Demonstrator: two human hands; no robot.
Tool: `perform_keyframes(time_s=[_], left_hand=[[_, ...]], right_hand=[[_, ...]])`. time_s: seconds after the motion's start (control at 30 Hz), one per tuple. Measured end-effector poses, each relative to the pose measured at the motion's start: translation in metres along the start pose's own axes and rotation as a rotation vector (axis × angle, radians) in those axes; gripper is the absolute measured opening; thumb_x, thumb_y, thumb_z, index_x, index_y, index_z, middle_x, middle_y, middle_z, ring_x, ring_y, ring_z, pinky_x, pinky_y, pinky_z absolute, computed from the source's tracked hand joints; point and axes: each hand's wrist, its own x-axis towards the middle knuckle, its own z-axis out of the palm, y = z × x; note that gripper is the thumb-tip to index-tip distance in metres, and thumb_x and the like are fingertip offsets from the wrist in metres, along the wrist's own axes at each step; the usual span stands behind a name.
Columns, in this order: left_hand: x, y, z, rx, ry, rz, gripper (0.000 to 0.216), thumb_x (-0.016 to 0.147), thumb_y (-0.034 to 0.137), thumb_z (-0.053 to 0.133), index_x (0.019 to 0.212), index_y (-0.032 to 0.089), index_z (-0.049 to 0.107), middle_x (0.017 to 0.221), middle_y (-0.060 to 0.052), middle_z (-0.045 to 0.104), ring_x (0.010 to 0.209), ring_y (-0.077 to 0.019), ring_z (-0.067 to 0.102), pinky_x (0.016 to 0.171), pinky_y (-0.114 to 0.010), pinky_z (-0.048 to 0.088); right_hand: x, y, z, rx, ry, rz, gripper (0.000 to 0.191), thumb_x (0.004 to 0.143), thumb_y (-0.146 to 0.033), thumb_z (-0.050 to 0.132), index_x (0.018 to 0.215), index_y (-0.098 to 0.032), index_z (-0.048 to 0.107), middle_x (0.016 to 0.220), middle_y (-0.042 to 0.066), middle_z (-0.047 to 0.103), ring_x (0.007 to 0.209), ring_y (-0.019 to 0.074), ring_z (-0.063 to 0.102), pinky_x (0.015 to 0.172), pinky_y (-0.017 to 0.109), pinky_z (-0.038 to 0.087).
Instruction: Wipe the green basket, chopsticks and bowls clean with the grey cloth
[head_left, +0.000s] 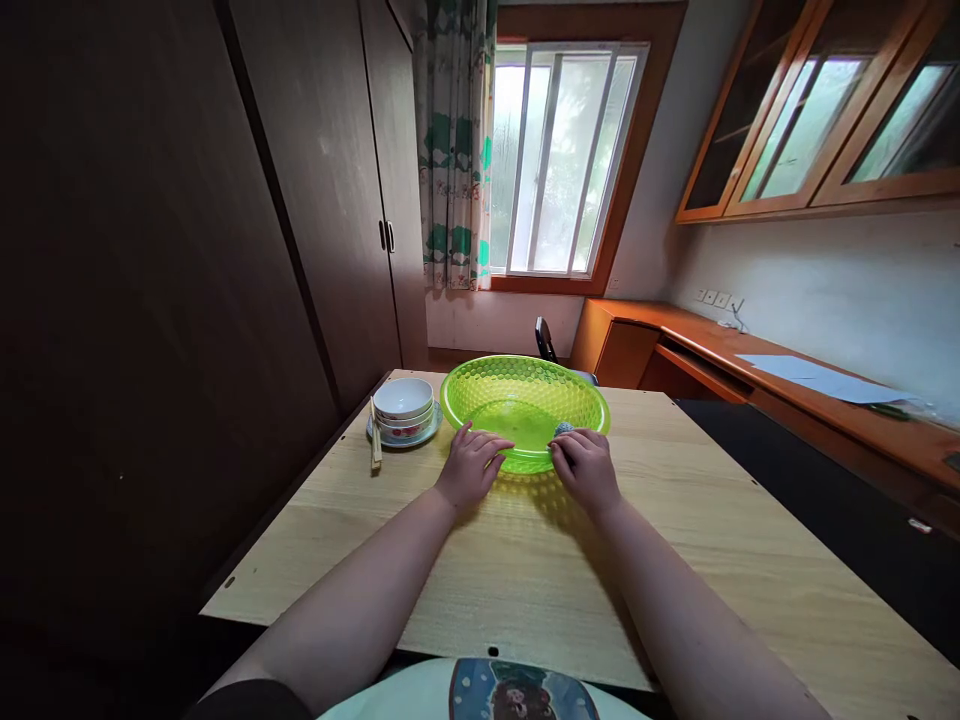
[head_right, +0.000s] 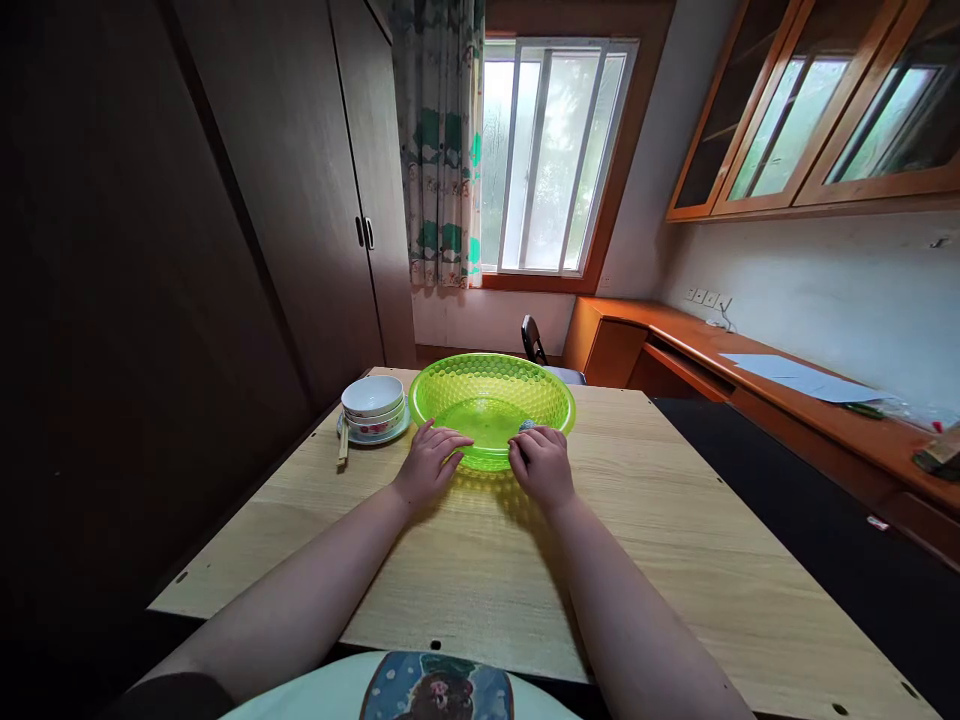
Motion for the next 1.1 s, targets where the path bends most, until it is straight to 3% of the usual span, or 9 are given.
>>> perform_keyframes(time_s=[0.23, 0.4, 0.63, 1.1], left_hand=[[-0.001, -0.001, 0.002, -0.003, 0.003, 0.002, 0.024, 0.094, 0.025, 0.047, 0.11, 0.027, 0.064, 0.108, -0.001, 0.069, 0.107, -0.0169, 0.06, 0.114, -0.046, 0.025], [0.0, -0.001, 0.001, -0.009, 0.005, 0.002, 0.023, 0.094, 0.025, 0.048, 0.109, 0.027, 0.065, 0.108, -0.001, 0.07, 0.107, -0.0168, 0.06, 0.114, -0.046, 0.026], [0.0, -0.001, 0.002, 0.001, 0.008, 0.005, 0.023, 0.094, 0.026, 0.048, 0.11, 0.027, 0.065, 0.108, -0.001, 0.069, 0.107, -0.0166, 0.059, 0.114, -0.046, 0.025], [0.0, -0.001, 0.002, -0.005, 0.0, 0.005, 0.024, 0.093, 0.025, 0.048, 0.111, 0.027, 0.064, 0.109, -0.001, 0.07, 0.108, -0.0176, 0.059, 0.114, -0.047, 0.025]], right_hand=[[-0.002, 0.01, 0.004, -0.058, 0.065, 0.121, 0.021, 0.088, -0.026, 0.051, 0.074, -0.022, 0.066, 0.079, 0.003, 0.071, 0.082, 0.0199, 0.059, 0.08, 0.035, 0.038], [-0.001, 0.01, 0.002, -0.042, 0.129, 0.102, 0.02, 0.088, -0.025, 0.051, 0.076, -0.022, 0.066, 0.077, 0.002, 0.071, 0.081, 0.0196, 0.06, 0.08, 0.035, 0.039], [0.0, 0.0, -0.001, 0.042, 0.037, -0.018, 0.017, 0.089, -0.025, 0.053, 0.08, -0.023, 0.066, 0.08, 0.002, 0.071, 0.086, 0.0195, 0.06, 0.083, 0.035, 0.04], [-0.001, 0.004, 0.004, -0.027, 0.055, 0.088, 0.019, 0.089, -0.026, 0.051, 0.075, -0.022, 0.064, 0.078, 0.002, 0.07, 0.083, 0.02, 0.059, 0.08, 0.035, 0.038]])
